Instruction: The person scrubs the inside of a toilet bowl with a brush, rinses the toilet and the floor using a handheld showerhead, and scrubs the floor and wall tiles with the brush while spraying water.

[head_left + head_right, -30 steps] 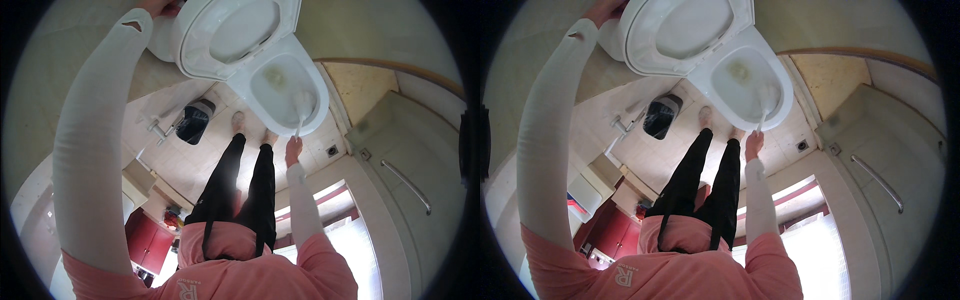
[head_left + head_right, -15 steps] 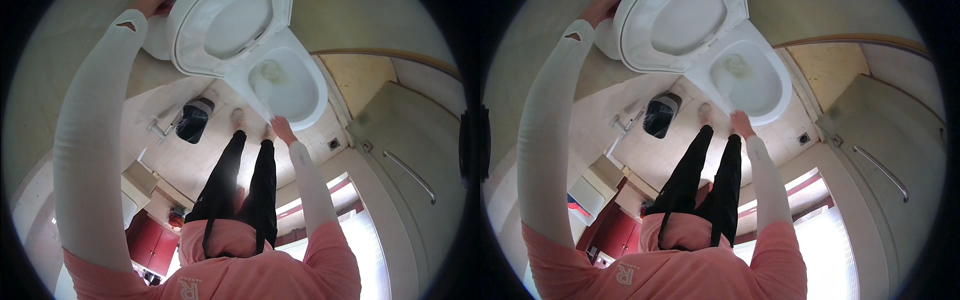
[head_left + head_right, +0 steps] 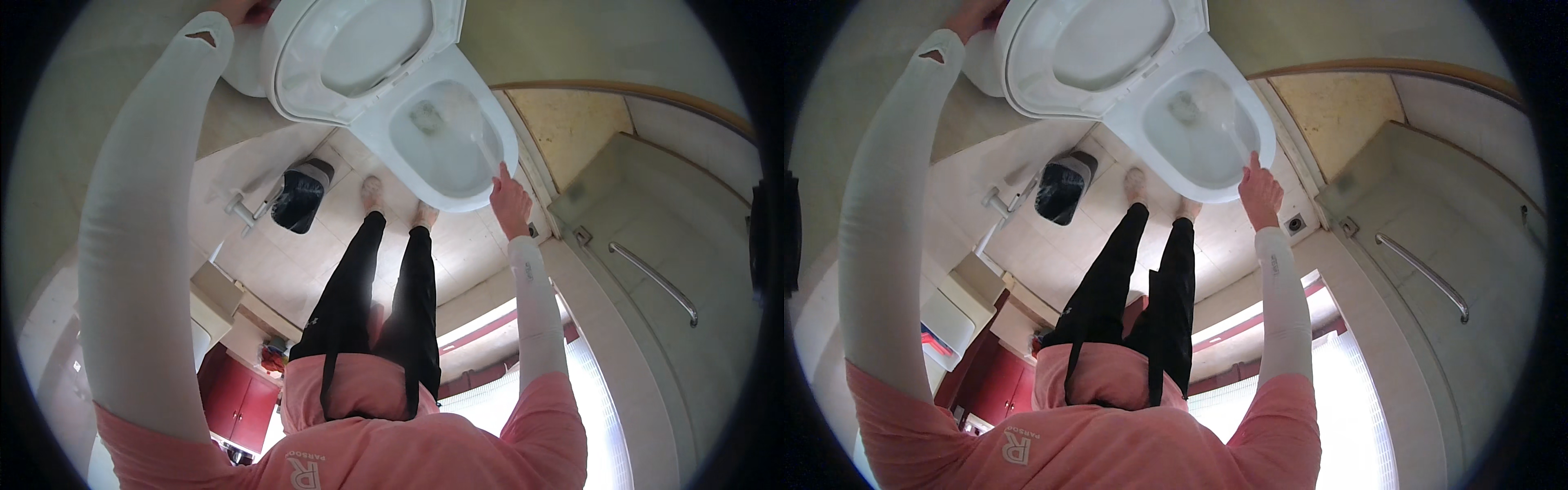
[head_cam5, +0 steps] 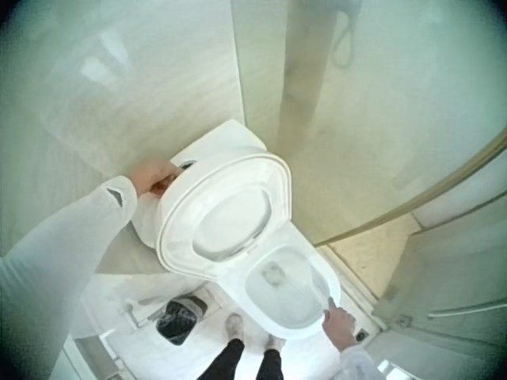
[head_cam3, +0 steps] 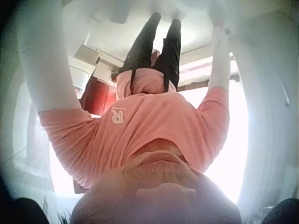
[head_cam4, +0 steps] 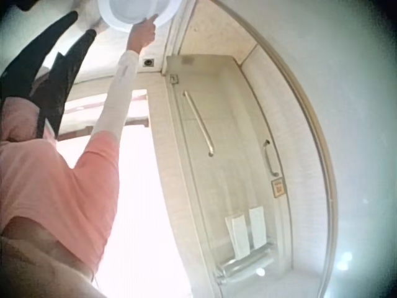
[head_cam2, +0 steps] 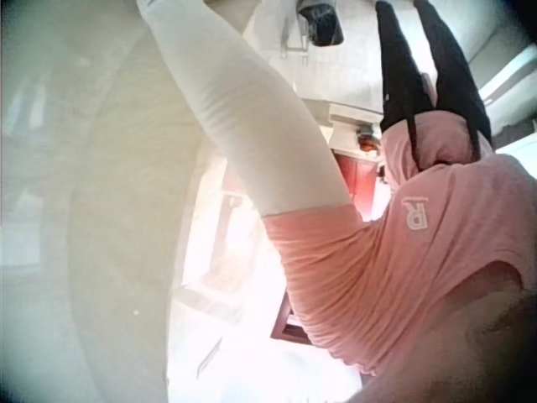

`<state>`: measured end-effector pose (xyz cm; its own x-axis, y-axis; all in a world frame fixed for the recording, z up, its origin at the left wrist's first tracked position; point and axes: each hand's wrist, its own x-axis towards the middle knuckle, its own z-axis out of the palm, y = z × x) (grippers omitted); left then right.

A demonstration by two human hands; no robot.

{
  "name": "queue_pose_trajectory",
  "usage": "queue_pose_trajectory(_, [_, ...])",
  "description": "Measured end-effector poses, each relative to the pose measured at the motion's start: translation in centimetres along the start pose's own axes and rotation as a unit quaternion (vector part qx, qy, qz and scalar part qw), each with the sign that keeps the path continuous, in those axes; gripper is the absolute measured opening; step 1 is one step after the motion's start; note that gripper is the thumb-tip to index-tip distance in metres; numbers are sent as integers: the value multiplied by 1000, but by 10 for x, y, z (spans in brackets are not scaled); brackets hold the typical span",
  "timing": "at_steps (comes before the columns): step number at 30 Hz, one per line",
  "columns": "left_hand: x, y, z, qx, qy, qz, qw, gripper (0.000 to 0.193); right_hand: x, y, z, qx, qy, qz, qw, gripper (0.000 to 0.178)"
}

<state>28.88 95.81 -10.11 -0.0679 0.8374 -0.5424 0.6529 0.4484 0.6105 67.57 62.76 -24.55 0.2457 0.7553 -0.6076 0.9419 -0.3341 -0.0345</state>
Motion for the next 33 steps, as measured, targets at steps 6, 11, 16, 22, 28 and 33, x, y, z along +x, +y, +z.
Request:
queue_pose_trajectory(6, [-20, 18, 9, 10, 12, -13, 1000, 18, -44, 65, 22, 6, -25, 65, 998, 41])
queue_pose_trajectory(11, [-17, 13, -10, -16, 22, -31, 999, 16, -32, 45, 12, 22, -10, 27, 999, 41])
queue_pose_trajectory(16, [5, 3, 3, -13, 24, -51, 998, 18, 14, 1, -9, 57, 61, -33, 996, 40])
queue_pose_trajectory(22, [-12, 14, 3, -42, 16, -46, 998, 18, -60, 68, 31, 53, -8, 72, 996, 37])
queue_pose_trajectory(28, [16, -3, -1, -33, 2, -77, 996, 14, 4, 0, 20, 58, 48, 17, 997, 41])
queue_pose_trajectory(33, [-3, 5, 5, -40, 39, -67, 996, 15, -30, 36, 42, 79, 31, 67, 994, 40])
